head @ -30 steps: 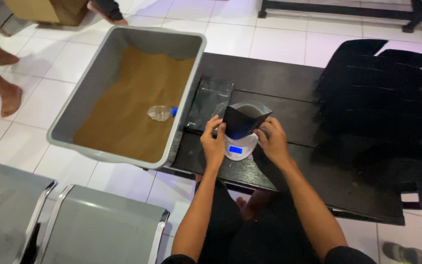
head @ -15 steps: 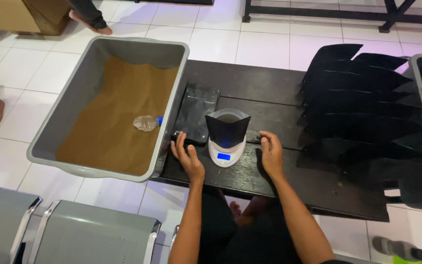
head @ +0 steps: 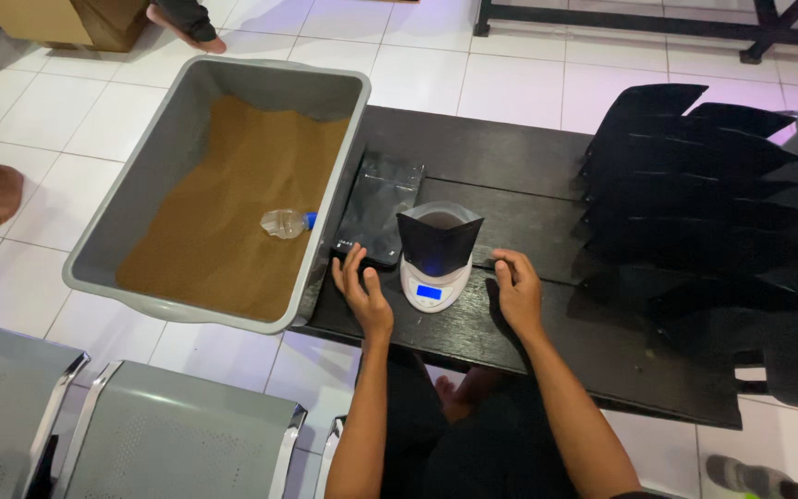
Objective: The person scoops a brown granular material from a large bin into black pouches using a cut plastic bottle. Each filled pouch is placed on a digital scale, then folded and set aside on a stack. The process is repeated for several pouches.
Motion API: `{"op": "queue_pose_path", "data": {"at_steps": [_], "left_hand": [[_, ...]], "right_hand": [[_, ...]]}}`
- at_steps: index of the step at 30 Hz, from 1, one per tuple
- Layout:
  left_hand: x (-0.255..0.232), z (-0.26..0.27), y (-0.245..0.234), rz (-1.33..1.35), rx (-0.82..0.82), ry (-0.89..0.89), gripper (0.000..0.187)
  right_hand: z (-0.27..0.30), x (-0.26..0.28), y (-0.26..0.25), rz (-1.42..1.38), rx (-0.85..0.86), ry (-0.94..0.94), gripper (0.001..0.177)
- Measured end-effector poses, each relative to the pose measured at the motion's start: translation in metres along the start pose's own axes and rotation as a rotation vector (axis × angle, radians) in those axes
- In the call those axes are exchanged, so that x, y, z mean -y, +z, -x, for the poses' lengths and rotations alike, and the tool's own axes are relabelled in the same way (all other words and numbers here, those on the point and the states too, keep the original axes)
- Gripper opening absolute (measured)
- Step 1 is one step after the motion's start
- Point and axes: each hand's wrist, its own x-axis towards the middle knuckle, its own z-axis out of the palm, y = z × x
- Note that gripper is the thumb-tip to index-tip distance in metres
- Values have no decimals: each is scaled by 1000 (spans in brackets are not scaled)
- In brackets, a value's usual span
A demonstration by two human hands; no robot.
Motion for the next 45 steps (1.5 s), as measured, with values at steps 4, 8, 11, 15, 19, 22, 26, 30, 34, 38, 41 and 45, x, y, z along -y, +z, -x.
{"op": "queue_pose_path", "data": {"at_steps": [4,8,11,15,19,22,26,30,34,38,41,45], "left_hand": [[9,3,2,-18,25,108,35],[-11,-1,7,31,106,155,38],[-21,-14,17,190,188,83,45],[-15,-27,31,325,284,-82,8],[5,-25,32,474,309,-149,6],[-2,-16,26,496,372,-148,16],[-46,-11,20,467,546,-210,74],[-56,-1,21,253,578,-257,47],[-73,1,20,304,599,-286,44],[-75,7,16,421,566,-392,26],[-76,9,13,414,536,-405,18],[-92,3,5,372,492,-320,18]], "right_hand": [[0,-1,1,7,-2,-31,15],[-6,10,1,-5,-3,-141,21],[-19,32,5,-53,10,-182,31],[-39,52,15,-187,85,-190,30],[-45,59,14,-160,141,-244,5],[-37,56,12,-215,104,-210,7],[-24,73,7,-296,84,-167,12],[-3,60,9,-478,252,-15,37],[-7,61,-3,-331,218,-104,33],[-8,76,-10,-193,199,-163,25],[-6,82,-11,-216,214,-160,20],[-2,92,-9,-302,193,-155,16]]}}
